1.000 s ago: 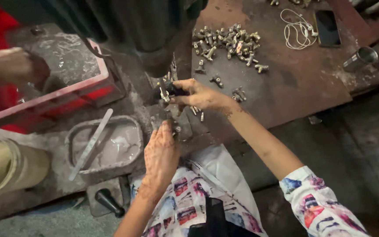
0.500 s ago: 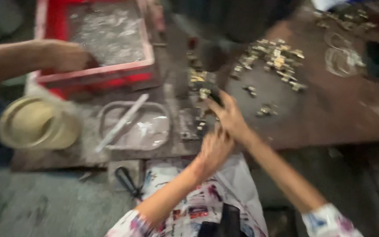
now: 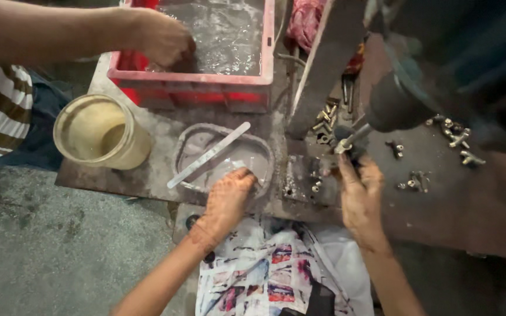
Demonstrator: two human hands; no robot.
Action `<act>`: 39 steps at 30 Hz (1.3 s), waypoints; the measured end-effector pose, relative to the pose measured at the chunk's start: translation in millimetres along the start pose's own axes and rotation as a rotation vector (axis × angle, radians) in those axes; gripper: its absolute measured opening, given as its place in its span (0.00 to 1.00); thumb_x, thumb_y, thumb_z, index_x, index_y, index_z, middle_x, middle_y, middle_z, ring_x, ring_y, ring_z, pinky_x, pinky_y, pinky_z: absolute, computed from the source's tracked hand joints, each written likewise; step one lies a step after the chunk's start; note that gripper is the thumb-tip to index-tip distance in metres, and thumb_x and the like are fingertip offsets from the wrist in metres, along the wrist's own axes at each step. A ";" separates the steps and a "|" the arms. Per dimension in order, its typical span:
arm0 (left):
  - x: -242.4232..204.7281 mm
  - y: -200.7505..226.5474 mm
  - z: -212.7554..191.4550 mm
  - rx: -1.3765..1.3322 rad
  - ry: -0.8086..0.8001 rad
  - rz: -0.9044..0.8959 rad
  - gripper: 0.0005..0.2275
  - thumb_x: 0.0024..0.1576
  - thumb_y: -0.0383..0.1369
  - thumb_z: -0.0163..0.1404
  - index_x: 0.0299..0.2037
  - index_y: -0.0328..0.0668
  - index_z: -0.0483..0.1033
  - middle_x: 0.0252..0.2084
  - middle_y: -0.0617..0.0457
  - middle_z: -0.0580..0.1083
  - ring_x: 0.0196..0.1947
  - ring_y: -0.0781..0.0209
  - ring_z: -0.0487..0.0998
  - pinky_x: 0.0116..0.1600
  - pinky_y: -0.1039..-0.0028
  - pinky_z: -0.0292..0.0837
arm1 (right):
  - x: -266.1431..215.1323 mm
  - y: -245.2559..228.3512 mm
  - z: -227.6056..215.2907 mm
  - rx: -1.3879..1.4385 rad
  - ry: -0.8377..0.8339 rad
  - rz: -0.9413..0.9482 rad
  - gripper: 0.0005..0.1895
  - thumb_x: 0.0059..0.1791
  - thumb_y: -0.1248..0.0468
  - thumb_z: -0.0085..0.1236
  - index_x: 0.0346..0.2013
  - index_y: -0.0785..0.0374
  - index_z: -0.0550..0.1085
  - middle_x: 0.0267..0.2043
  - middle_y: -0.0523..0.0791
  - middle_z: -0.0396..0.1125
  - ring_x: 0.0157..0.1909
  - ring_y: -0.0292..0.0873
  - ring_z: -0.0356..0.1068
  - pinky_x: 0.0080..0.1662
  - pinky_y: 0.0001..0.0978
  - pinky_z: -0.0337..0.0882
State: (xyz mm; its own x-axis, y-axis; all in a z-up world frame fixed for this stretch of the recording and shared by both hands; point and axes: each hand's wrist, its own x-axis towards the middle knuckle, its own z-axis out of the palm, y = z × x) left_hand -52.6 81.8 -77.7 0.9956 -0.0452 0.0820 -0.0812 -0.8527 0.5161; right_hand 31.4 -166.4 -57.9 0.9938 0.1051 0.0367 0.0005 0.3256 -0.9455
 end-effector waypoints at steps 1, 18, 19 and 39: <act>-0.7 -1.9 1.4 -0.001 -0.038 -0.001 0.12 0.48 0.21 0.51 0.40 0.43 0.81 0.42 0.47 0.77 0.44 0.46 0.79 0.48 0.59 0.75 | -0.5 -2.9 0.3 -0.013 -0.014 0.010 0.11 0.57 0.66 0.53 0.53 0.67 0.74 0.47 0.45 0.73 0.45 0.38 0.73 0.45 0.32 0.74; -10.3 -4.2 -17.3 -1.231 0.006 -0.317 0.07 0.55 0.24 0.58 0.42 0.34 0.83 0.38 0.50 0.83 0.39 0.63 0.82 0.46 0.75 0.78 | -1.4 -7.8 -0.5 -0.188 -0.024 0.013 0.14 0.57 0.63 0.53 0.54 0.69 0.73 0.46 0.44 0.74 0.42 0.36 0.72 0.45 0.32 0.75; -13.2 1.7 -11.8 -1.302 -0.024 -0.404 0.08 0.54 0.24 0.58 0.42 0.34 0.83 0.37 0.50 0.83 0.37 0.63 0.82 0.44 0.74 0.79 | -1.6 -4.3 -1.2 -0.141 -0.035 -0.026 0.13 0.58 0.63 0.53 0.53 0.69 0.73 0.46 0.44 0.73 0.41 0.35 0.71 0.45 0.33 0.76; 2.1 71.4 71.9 -0.426 0.353 0.097 0.17 0.50 0.26 0.58 0.50 0.35 0.75 0.49 0.40 0.75 0.50 0.40 0.77 0.53 0.59 0.73 | 4.6 -0.7 5.2 -0.166 -0.064 -0.085 0.13 0.58 0.62 0.51 0.54 0.65 0.74 0.48 0.42 0.72 0.47 0.34 0.71 0.47 0.29 0.73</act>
State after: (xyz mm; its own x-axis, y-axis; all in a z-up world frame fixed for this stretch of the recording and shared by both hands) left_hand -52.9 -16.7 -102.0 0.9127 0.1259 0.3887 -0.2562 -0.5648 0.7845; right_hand 35.4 -161.2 -55.3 0.9802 0.1451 0.1344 0.1079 0.1767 -0.9783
